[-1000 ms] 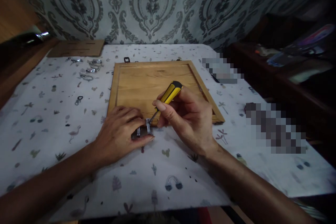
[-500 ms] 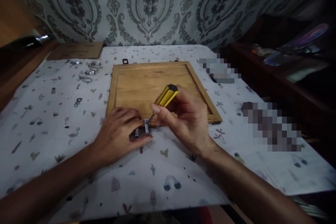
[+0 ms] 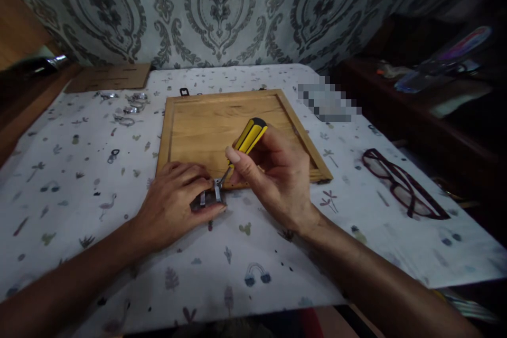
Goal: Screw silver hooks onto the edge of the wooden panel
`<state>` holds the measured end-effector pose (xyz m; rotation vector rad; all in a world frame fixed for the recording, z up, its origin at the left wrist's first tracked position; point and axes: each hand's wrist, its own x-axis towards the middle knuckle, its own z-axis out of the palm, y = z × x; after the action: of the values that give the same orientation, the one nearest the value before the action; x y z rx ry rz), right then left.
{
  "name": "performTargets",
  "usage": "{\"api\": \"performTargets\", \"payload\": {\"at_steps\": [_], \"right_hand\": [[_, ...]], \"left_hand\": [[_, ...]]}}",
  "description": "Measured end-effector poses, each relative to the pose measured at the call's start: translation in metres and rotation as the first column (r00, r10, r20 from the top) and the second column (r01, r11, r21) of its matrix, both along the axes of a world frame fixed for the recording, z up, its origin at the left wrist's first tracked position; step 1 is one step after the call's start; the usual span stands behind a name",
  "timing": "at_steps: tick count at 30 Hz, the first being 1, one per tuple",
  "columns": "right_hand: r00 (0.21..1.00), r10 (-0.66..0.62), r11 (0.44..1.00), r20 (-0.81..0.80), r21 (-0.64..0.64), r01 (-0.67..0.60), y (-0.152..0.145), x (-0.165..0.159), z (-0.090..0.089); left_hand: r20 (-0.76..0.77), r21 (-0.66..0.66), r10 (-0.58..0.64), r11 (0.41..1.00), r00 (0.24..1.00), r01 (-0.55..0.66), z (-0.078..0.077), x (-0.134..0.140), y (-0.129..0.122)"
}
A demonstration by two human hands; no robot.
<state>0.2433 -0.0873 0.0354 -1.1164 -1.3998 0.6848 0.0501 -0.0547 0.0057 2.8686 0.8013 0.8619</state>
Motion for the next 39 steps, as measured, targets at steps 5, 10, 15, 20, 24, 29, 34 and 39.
{"api": "performTargets", "payload": {"at_steps": [5, 10, 15, 20, 24, 29, 34, 39], "right_hand": [[0.998, -0.009, 0.999, 0.065, 0.032, 0.007, 0.001, 0.0, -0.001], [0.993, 0.0, 0.998, 0.118, 0.057, -0.007, 0.0, 0.001, 0.0], [0.965, 0.016, 0.989, 0.261, 0.138, -0.054, -0.005, 0.001, 0.001], [0.983, 0.157, 0.987, 0.096, 0.021, -0.16, -0.003, 0.001, 0.002], [0.956, 0.284, 0.955, -0.068, -0.065, -0.288, 0.0, 0.004, 0.007], [0.968, 0.252, 0.965, -0.009, -0.066, -0.252, 0.0, 0.004, 0.014], [0.995, 0.102, 0.995, -0.021, -0.011, -0.103, -0.001, -0.001, 0.012], [0.982, 0.184, 0.981, -0.05, -0.059, -0.187, 0.0, 0.003, 0.013]], "left_hand": [[0.002, 0.012, 0.008, 1.0, 1.0, -0.008, -0.001, 0.0, 0.0], [0.005, 0.009, 0.022, 1.0, 1.0, -0.022, -0.001, 0.0, -0.001], [-0.001, 0.0, 0.019, 1.0, 1.0, -0.019, 0.001, 0.002, -0.002], [0.0, -0.01, 0.022, 1.0, 1.0, -0.022, 0.001, 0.001, -0.002], [-0.013, -0.032, 0.016, 0.999, 1.0, -0.016, 0.0, 0.0, -0.001], [-0.032, -0.071, 0.024, 0.997, 0.999, -0.026, 0.002, 0.0, -0.002], [-0.077, -0.108, 0.043, 0.993, 0.996, -0.051, 0.003, -0.001, -0.002], [-0.067, -0.094, 0.039, 0.995, 0.997, -0.046, -0.001, -0.002, -0.001]]}}
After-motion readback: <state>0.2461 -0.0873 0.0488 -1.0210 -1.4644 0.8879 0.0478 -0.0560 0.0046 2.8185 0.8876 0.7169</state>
